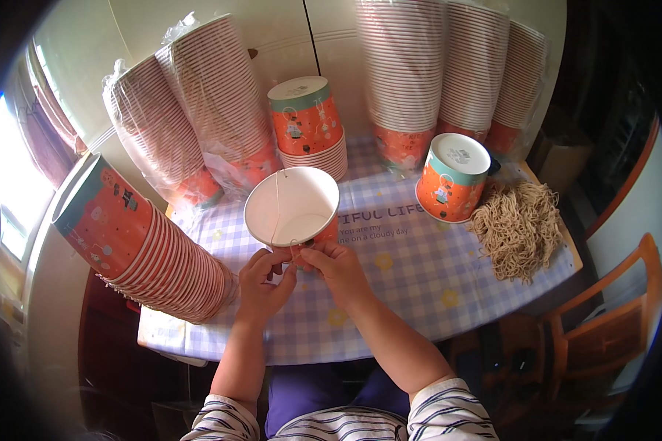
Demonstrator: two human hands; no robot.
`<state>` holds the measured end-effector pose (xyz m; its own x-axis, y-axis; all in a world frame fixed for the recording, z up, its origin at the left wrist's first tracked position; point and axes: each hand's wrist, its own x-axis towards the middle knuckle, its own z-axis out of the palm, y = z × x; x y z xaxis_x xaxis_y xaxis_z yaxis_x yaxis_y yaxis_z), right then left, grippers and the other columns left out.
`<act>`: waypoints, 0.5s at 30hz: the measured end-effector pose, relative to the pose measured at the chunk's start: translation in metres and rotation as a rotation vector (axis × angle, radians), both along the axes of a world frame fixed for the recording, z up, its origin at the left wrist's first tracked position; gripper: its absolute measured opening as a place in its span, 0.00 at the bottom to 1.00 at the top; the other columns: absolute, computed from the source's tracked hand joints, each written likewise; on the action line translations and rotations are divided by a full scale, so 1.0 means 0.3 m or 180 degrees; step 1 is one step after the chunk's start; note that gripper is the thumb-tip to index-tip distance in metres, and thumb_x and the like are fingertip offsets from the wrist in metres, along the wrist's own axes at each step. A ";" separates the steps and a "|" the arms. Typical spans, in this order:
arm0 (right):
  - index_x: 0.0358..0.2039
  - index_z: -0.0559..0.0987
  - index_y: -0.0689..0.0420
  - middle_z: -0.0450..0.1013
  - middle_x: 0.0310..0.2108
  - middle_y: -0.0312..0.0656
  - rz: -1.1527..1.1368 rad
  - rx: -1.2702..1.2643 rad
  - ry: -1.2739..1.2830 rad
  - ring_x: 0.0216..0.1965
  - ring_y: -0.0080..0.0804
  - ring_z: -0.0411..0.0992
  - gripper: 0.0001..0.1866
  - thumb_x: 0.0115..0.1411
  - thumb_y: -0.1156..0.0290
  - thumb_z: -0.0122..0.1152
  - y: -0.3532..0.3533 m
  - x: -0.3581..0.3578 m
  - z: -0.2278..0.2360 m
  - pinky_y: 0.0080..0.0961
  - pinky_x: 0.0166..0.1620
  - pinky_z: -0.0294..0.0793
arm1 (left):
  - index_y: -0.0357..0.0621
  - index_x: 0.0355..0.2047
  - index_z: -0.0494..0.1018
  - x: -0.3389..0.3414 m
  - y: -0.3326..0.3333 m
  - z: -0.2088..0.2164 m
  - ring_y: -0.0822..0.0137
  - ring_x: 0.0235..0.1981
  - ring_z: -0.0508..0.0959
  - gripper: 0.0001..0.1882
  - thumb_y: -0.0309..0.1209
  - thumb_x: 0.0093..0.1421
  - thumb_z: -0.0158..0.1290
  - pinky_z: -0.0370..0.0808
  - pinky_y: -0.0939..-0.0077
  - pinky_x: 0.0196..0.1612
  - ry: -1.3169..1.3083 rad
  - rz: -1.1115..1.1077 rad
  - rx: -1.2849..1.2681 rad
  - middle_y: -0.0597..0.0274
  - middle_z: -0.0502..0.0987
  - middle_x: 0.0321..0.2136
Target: Manually tying strings onto paper buckets or containers for assembly.
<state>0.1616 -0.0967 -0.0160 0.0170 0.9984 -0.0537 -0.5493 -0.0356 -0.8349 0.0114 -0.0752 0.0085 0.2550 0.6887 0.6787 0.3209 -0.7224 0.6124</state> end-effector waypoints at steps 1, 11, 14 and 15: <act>0.33 0.78 0.57 0.76 0.30 0.34 0.0002 -0.0015 -0.0005 0.29 0.13 0.70 0.07 0.56 0.69 0.58 0.000 -0.001 -0.001 0.10 0.35 0.68 | 0.41 0.28 0.75 -0.001 -0.001 -0.001 0.69 0.19 0.72 0.09 0.21 0.44 0.57 0.70 0.77 0.23 0.0028 0.0048 -0.0026 0.62 0.74 0.21; 0.27 0.78 0.56 0.73 0.22 0.32 -0.0159 -0.0082 0.0053 0.21 0.11 0.62 0.06 0.55 0.67 0.60 -0.007 -0.020 0.030 0.12 0.25 0.56 | 0.37 0.28 0.74 -0.007 -0.005 -0.010 0.76 0.19 0.70 0.05 0.19 0.49 0.55 0.67 0.83 0.21 -0.0188 -0.0130 -0.0623 0.61 0.73 0.22; 0.27 0.78 0.56 0.73 0.22 0.32 -0.0169 -0.0097 0.0062 0.22 0.11 0.62 0.06 0.55 0.67 0.60 -0.005 -0.020 0.026 0.11 0.25 0.56 | 0.36 0.28 0.73 -0.007 -0.003 -0.014 0.77 0.19 0.71 0.04 0.19 0.50 0.54 0.66 0.84 0.21 -0.0231 -0.0215 -0.0711 0.61 0.73 0.23; 0.27 0.78 0.56 0.73 0.22 0.32 -0.0186 -0.0085 0.0085 0.22 0.11 0.62 0.06 0.55 0.67 0.60 -0.004 -0.020 0.023 0.11 0.25 0.56 | 0.36 0.27 0.73 -0.006 -0.004 -0.012 0.78 0.19 0.71 0.03 0.19 0.50 0.54 0.66 0.84 0.21 -0.0257 -0.0233 -0.0750 0.62 0.73 0.23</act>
